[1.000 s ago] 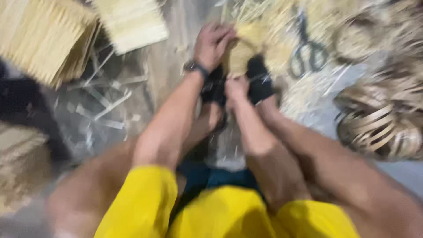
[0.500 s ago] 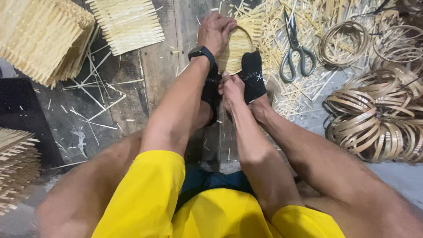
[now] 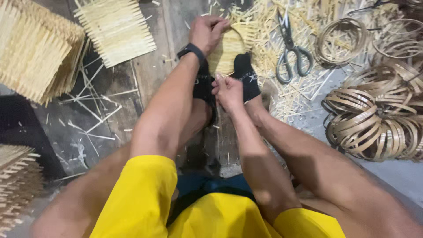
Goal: The person sits on the floor of a workshop and assembles bamboo basket components. They use scissors to trim bamboo sticks on round wooden forms, press a woven bamboo stick mat into a bamboo ring, and fit and adjust the rings around the mats, setting finished pieces aside with completed stacks.
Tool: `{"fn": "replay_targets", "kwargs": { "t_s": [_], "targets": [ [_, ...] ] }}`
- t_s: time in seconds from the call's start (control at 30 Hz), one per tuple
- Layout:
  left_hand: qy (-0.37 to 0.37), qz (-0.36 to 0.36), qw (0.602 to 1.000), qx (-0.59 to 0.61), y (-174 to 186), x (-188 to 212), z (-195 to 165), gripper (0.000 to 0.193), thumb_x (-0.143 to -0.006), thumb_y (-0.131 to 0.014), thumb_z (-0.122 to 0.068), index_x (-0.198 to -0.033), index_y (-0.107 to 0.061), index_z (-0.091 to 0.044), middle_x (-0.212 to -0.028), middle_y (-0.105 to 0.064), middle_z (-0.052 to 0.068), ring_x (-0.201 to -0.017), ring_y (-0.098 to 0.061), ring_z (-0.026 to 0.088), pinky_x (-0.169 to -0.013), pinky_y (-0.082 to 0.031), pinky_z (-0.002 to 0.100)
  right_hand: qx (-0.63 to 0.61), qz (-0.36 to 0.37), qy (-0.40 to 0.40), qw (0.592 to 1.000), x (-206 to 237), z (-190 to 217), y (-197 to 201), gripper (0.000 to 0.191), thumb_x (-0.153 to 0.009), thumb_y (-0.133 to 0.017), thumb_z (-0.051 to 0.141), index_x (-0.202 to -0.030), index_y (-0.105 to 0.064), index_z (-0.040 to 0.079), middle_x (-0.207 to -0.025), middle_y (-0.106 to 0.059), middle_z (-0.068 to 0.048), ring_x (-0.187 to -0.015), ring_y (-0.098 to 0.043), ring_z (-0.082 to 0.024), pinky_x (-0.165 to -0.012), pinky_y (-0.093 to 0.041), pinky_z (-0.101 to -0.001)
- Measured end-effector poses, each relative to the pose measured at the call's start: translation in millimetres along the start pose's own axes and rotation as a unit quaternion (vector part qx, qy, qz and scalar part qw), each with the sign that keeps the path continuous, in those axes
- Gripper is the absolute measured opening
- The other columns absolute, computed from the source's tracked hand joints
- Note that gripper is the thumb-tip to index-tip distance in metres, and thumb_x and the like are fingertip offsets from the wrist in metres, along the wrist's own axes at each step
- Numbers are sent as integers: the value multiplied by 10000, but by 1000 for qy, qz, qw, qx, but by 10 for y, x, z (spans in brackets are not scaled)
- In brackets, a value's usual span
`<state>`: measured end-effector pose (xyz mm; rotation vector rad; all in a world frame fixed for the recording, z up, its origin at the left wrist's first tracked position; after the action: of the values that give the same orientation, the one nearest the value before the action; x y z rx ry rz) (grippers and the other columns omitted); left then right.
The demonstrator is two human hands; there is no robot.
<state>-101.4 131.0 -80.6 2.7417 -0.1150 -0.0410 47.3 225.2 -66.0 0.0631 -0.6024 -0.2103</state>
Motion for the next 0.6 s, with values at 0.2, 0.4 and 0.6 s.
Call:
{"fn": "replay_targets", "kwargs": {
  "t_s": [0.2, 0.4, 0.6],
  "targets": [
    [89, 49, 995, 12, 21, -7, 96, 246, -865, -825, -323, -890, -831, -79, -750, -789, 59, -653, -699, 104, -631, -559, 277, 62, -123, 156, 978, -660, 559, 530, 209, -913, -814, 223, -898, -777, 18, -761, -750, -26, -648, -636, -81, -601, -517, -250],
    [142, 63, 985, 79, -8, -96, 196, 284, -838, -839, -339, -880, -825, -58, -762, -791, 43, -681, -693, 90, -645, -562, 267, 40, -149, 71, 985, -953, 487, 433, 298, -846, -877, 207, -706, -738, -15, -639, -677, -14, -581, -533, -75, -546, -446, -259],
    [113, 79, 987, 86, 46, -95, 188, 310, -873, -838, -338, -876, -810, -30, -757, -765, 30, -694, -673, 87, -668, -552, 263, 90, -95, 141, 981, -930, 659, 572, 252, -906, -797, 252, -826, -758, 16, -741, -731, -17, -659, -629, -90, -618, -514, -255]
  ]
}}
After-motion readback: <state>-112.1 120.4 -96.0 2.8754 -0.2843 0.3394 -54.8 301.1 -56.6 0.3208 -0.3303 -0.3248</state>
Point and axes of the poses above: each hand's wrist, its own x-axis away from the middle knuckle, its own y-axis out of the back of the hand, z = x × y, the point moved 1 cm from there along -x, towards the middle knuckle
